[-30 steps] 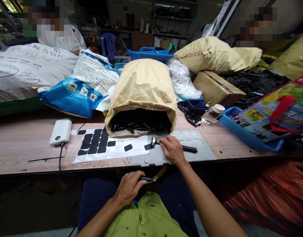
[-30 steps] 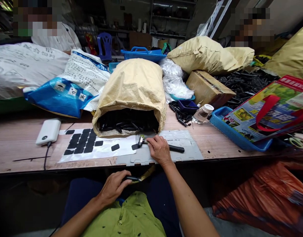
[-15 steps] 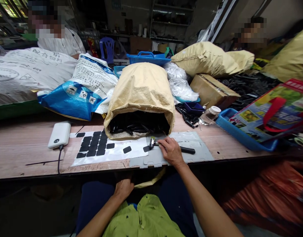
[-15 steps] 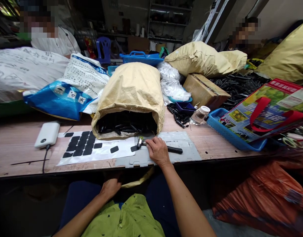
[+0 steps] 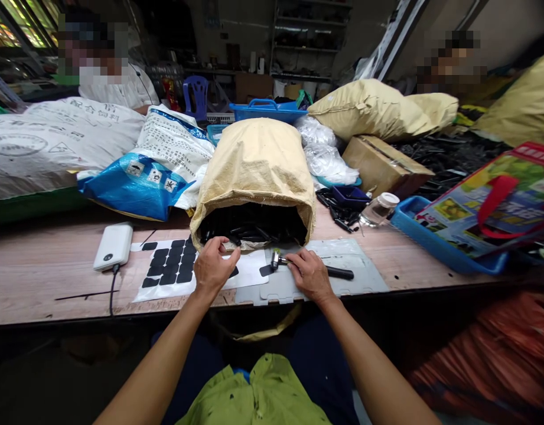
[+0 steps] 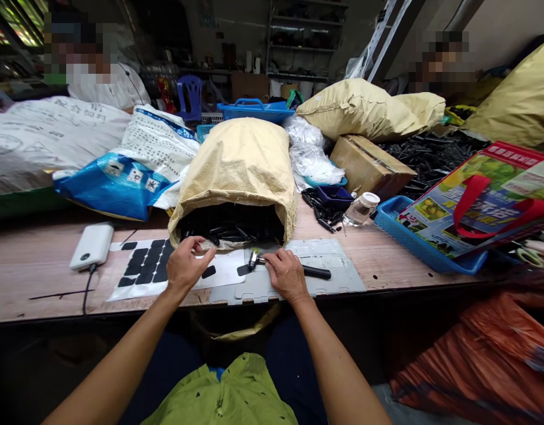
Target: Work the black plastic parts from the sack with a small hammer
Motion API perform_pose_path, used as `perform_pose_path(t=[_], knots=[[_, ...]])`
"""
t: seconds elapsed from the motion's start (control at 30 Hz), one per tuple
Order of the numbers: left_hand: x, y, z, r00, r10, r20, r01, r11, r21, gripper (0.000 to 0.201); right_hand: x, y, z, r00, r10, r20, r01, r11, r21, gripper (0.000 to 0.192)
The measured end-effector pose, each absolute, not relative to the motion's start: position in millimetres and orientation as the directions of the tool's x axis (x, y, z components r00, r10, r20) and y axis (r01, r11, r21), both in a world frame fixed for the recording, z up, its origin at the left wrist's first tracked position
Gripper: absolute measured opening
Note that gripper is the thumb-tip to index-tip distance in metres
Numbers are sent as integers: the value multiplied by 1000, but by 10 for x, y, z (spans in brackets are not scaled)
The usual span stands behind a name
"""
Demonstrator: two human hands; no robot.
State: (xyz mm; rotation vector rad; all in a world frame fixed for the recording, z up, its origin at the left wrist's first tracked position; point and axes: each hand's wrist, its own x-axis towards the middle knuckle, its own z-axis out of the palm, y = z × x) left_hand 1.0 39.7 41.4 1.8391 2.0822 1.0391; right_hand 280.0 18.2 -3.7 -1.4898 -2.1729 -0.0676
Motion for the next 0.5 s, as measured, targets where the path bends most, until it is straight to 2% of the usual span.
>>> perform_pose_path(t=[0.2,0.27,0.33,0.43,0.5], knots=[[171,743,468,-310,947,87,830,224,511,53,2808,187,-34,-276,860,428,885,402,-236,21],[185,782,461,-327,944,35,823,267,501,47,2809,186,-36,-276,860,429,884,402,-238,21],[160,779,468,-328,945,10,810,275,518,33,2809,186,-38,-276,859,431,883,404,-239,21],[71,659,501,-332,943,28,775,256,578,17,2809,189,-42,-275,856,437,882,406,-240,21],[6,506,503,-330,941,71,747,215,629,16,2807,191,-44,-273,855,440,881,406,-242,21]])
